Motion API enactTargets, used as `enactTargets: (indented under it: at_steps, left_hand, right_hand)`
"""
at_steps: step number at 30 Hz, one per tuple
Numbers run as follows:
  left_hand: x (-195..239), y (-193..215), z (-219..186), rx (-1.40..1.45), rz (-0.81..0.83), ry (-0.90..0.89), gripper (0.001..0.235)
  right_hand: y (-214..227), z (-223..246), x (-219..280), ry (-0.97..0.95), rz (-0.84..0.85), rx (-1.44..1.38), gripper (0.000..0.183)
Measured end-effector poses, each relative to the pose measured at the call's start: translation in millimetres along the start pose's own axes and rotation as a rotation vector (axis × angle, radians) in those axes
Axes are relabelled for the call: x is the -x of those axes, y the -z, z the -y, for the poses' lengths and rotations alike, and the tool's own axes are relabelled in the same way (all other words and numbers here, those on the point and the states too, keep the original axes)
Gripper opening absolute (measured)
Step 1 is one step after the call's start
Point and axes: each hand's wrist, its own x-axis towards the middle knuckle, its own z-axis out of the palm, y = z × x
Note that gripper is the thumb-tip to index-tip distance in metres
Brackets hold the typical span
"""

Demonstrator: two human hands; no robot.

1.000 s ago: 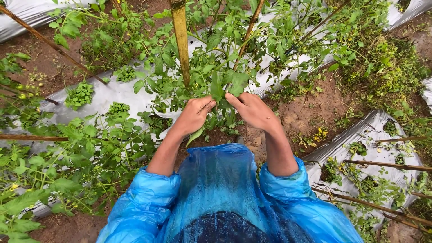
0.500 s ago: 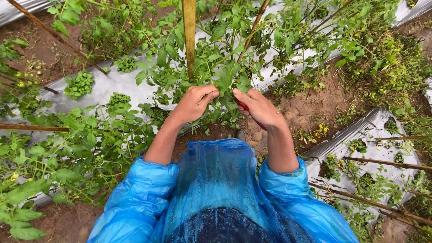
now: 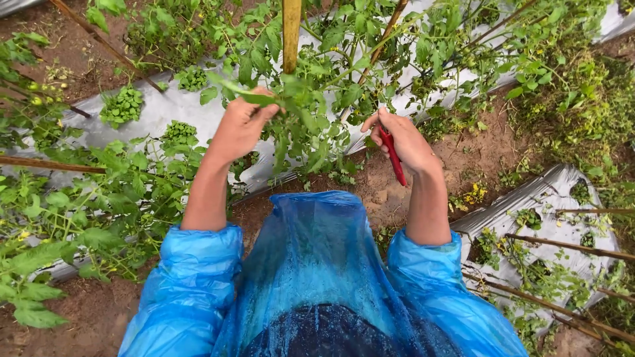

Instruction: Pruning tomato plants in a field using hand shears to remove excess foliage or suckers.

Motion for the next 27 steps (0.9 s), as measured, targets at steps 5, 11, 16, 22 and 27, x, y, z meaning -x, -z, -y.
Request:
enactTargets:
  at_steps: [5, 11, 16, 22, 27]
  left_hand:
    - [16, 12, -12, -0.097, -0.19, 0.093, 0.014]
    - [38, 0, 7, -0.418, -0.065, 0.463, 0.075]
    - [33, -45, -20, -0.319, -0.079, 0.522, 0.077]
    - [4, -118, -62, -0.174, -0.095, 0.37, 0.05]
    - [-21, -166, -42, -0.293, -0.01, 0.266, 0.056]
  right_hand:
    - [23, -61, -33, -0.183, -0.05, 0.218, 0.035]
    - [33, -105, -44, -0.338, 0.088, 0.51, 0.027]
    - [30, -121, -33, -0.405, 0.311, 0.59, 0.03]
    - [-23, -100, -18, -0.361, 0.559, 0.707, 0.058]
    - [-59, -150, -44, -0.286, 0.794, 0.927, 0.049]
